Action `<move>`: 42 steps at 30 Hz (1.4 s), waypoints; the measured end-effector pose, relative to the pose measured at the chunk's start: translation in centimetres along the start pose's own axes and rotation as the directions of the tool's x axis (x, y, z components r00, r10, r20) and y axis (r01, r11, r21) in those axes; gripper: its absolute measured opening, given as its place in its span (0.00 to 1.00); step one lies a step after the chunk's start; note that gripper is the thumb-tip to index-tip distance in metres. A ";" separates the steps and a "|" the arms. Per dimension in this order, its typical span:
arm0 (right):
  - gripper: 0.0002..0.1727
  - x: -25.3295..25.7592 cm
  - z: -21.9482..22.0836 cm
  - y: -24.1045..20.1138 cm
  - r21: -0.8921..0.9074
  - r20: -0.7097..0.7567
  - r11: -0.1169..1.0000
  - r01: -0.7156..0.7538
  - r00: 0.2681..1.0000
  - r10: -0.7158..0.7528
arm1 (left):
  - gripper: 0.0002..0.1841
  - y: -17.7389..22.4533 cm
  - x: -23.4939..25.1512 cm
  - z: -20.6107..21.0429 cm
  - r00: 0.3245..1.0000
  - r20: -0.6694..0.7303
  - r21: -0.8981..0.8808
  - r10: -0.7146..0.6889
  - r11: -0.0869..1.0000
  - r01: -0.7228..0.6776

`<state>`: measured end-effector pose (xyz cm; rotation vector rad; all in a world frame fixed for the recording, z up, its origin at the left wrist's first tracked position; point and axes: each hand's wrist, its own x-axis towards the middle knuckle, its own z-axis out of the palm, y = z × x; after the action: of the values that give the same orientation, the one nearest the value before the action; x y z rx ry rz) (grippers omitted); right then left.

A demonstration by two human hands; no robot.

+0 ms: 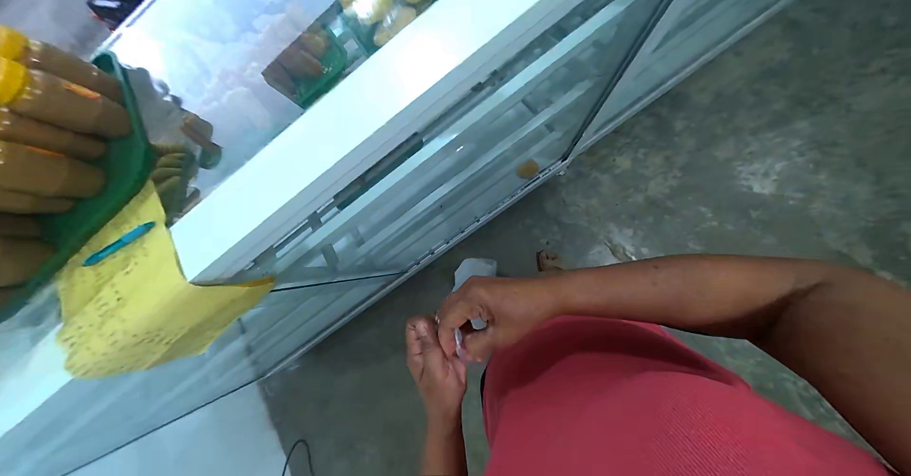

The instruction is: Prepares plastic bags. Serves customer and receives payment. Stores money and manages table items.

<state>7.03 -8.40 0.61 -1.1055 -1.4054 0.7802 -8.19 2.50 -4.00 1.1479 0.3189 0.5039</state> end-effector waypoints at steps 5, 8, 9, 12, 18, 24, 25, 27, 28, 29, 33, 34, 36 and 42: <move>0.07 -1.7 1.0 4.8 -0.516 -0.332 0.826 0.226 0.836 -0.436 | 0.09 -2.0 0.2 0.5 0.964 0.217 0.254 0.154 0.945 -0.208; 0.06 -1.7 0.9 6.2 -0.374 -0.524 0.914 0.156 0.778 -0.347 | 0.05 -0.4 1.0 2.0 0.908 0.386 0.209 0.162 0.944 -0.257; 0.07 -1.7 0.8 6.0 -0.257 -0.544 0.957 0.136 0.798 -0.259 | 0.04 0.5 1.3 2.5 0.894 0.419 0.219 0.159 0.938 -0.269; 0.09 -2.5 -0.2 3.1 0.145 -0.361 0.979 -0.143 0.914 0.187 | 0.08 2.6 1.7 3.2 0.854 0.498 0.357 0.150 0.862 -0.359; 0.12 -3.9 -2.9 0.6 0.430 0.016 0.570 -0.700 0.637 0.770 | 0.12 1.6 0.6 2.5 0.775 0.621 0.753 0.119 0.187 -0.631; 0.12 -5.2 -2.1 -0.1 0.203 -0.127 0.757 -0.621 0.749 0.650 | 0.10 1.3 -0.2 2.4 0.858 0.321 0.632 -0.401 0.766 0.121; 0.14 -6.0 -1.7 -0.6 0.052 -0.191 0.841 -0.539 0.821 0.538 | 0.11 1.3 -0.2 1.9 0.829 0.313 0.453 -0.464 0.840 0.299; 0.25 -8.0 -0.9 -1.5 -0.203 -0.208 0.870 -0.449 0.888 0.410 | 0.10 0.9 -0.3 1.6 0.798 0.344 0.247 -0.495 0.867 0.432; 0.29 -8.8 -0.3 -1.5 -0.253 -0.170 0.856 -0.451 0.892 0.420 | 0.10 0.6 -0.3 1.9 0.797 0.348 0.208 -0.494 0.870 0.448; 0.30 -9.3 0.2 -1.2 -0.259 -0.125 0.848 -0.462 0.887 0.445 | 0.10 0.3 -0.3 2.2 0.797 0.349 0.187 -0.493 0.870 0.456; 0.22 -8.6 1.2 -0.6 -0.097 -0.183 0.917 -0.387 0.912 0.366 | 0.09 1.4 1.1 3.1 0.825 0.399 0.177 -0.400 0.916 0.359; 0.22 -8.1 1.2 -1.4 -0.063 -0.210 0.950 -0.305 0.935 0.286 | 0.09 2.9 1.3 3.4 0.842 0.430 0.224 -0.327 0.942 0.252; 0.22 -7.3 1.3 -4.0 0.020 -0.281 0.993 -0.118 0.952 0.119 | 0.09 7.0 1.3 3.3 0.842 0.524 0.388 -0.131 0.916 -0.099; 0.21 -8.5 -3.1 -2.5 0.410 -0.638 0.868 -0.280 0.593 0.492 | 0.03 9.2 2.1 -8.1 0.998 0.065 0.519 0.018 0.853 -0.049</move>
<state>8.98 -17.56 0.38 -1.3257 -0.3486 0.6846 -12.32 12.94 1.43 1.6978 0.4001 0.4229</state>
